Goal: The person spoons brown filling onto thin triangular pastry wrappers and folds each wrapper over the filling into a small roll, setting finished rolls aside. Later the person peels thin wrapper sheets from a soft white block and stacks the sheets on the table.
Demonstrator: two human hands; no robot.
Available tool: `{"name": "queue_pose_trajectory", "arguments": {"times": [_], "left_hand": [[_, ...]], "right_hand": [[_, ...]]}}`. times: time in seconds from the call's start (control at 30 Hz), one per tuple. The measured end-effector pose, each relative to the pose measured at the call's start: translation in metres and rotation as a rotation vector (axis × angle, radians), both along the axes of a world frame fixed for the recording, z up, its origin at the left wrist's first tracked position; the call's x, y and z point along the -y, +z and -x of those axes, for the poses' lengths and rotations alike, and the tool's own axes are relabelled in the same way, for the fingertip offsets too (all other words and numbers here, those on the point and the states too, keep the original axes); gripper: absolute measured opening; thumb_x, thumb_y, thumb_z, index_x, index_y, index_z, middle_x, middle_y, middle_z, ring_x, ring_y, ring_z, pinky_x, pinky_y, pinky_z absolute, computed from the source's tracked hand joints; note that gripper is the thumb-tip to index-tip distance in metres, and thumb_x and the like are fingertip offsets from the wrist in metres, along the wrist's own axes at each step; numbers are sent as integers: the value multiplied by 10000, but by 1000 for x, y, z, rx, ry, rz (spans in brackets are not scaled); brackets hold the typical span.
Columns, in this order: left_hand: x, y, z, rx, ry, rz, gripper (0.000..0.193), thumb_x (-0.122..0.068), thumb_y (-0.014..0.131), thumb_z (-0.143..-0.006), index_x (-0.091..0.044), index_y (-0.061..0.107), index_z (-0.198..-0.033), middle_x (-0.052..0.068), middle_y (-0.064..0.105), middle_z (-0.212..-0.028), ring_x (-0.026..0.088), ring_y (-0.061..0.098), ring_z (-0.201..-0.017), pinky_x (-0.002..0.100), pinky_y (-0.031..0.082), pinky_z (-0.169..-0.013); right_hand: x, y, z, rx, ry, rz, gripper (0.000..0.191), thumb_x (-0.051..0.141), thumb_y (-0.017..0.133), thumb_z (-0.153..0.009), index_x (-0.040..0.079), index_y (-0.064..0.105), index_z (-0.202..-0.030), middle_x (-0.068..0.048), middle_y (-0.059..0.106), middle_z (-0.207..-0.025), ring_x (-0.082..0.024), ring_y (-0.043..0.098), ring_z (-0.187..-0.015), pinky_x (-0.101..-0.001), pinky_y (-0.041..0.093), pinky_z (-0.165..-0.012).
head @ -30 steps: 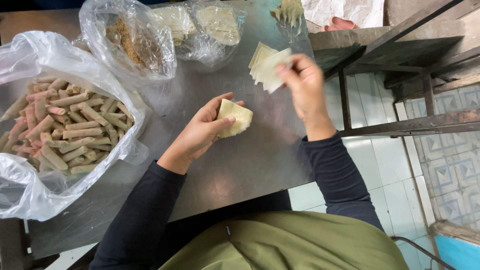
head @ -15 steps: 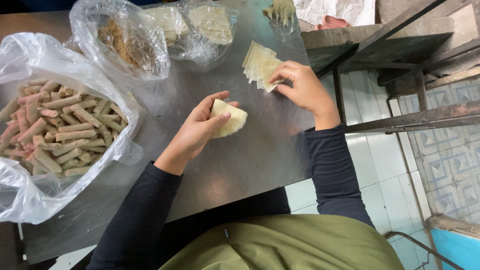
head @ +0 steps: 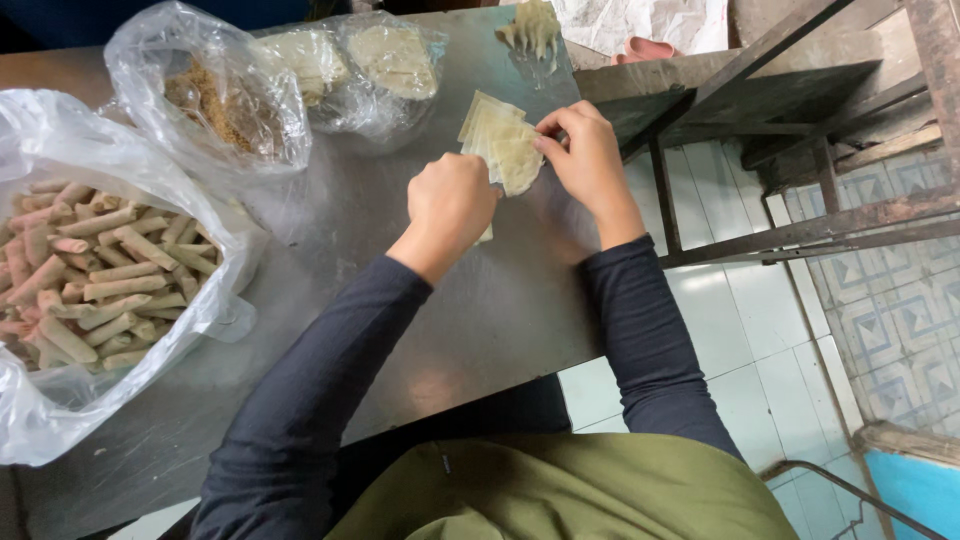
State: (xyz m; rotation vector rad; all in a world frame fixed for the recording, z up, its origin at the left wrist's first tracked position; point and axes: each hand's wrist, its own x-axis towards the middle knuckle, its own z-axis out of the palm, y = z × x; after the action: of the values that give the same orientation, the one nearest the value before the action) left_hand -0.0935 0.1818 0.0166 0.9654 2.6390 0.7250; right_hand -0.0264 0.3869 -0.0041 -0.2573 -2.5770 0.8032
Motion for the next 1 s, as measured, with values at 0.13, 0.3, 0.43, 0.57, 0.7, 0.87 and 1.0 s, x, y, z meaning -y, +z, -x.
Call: {"name": "queue_pose_trajectory", "arguments": {"times": [0.13, 0.3, 0.43, 0.57, 0.7, 0.87, 1.0], "left_hand": [[-26, -16, 13, -89, 22, 70, 135, -119, 723, -790, -46, 780, -888, 197, 747, -926, 389, 741, -879, 459, 594, -751], [-37, -27, 34, -93, 71, 168, 157, -81, 719, -771, -53, 784, -911, 188, 751, -952, 379, 741, -914, 454, 594, -752], [-32, -27, 43, -81, 61, 190, 170, -76, 736, -756, -53, 781, -918, 187, 750, -946, 382, 738, -915, 454, 593, -746], [-26, -22, 44, -51, 70, 201, 192, -109, 762, -751, -43, 772, -931, 188, 748, -940, 386, 735, -901, 462, 589, -741], [-18, -9, 38, -43, 67, 151, 307, -259, 851, -731, -39, 769, -929, 193, 745, -936, 393, 732, -897, 461, 583, -752], [6, 16, 22, -2, 5, 85, 397, -383, 869, -756, -62, 773, -969, 186, 745, -940, 384, 727, -905, 455, 571, -767], [33, 28, 3, 93, -56, -55, 390, -371, 837, -786, -90, 749, -1043, 167, 751, -909, 354, 718, -876, 450, 546, -739]], "right_hand": [[4, 1, 1, 7, -23, -5, 139, 84, 819, -845, 12, 705, -881, -108, 642, -893, -205, 633, -694, -330, 517, -639], [5, 1, 0, -26, -29, -24, 151, 99, 821, -852, 16, 694, -850, -113, 650, -859, -226, 658, -727, -348, 527, -663], [7, 0, -2, -2, -41, 41, 151, 101, 809, -858, 15, 686, -843, -109, 652, -868, -217, 688, -737, -341, 539, -666], [11, 4, -1, 6, -32, 19, 151, 99, 814, -852, 16, 688, -853, -111, 654, -877, -218, 692, -752, -341, 551, -689], [13, 14, -6, -2, -21, 2, 227, 106, 824, -844, -1, 652, -946, -116, 647, -957, -245, 668, -834, -358, 542, -750], [17, 18, -10, 68, 76, -108, 202, 87, 823, -832, 35, 696, -979, -125, 610, -980, -286, 641, -921, -396, 523, -814], [19, 12, -9, 88, 73, -142, 157, 78, 816, -838, 40, 689, -922, -117, 612, -975, -306, 633, -951, -408, 518, -823]]}}
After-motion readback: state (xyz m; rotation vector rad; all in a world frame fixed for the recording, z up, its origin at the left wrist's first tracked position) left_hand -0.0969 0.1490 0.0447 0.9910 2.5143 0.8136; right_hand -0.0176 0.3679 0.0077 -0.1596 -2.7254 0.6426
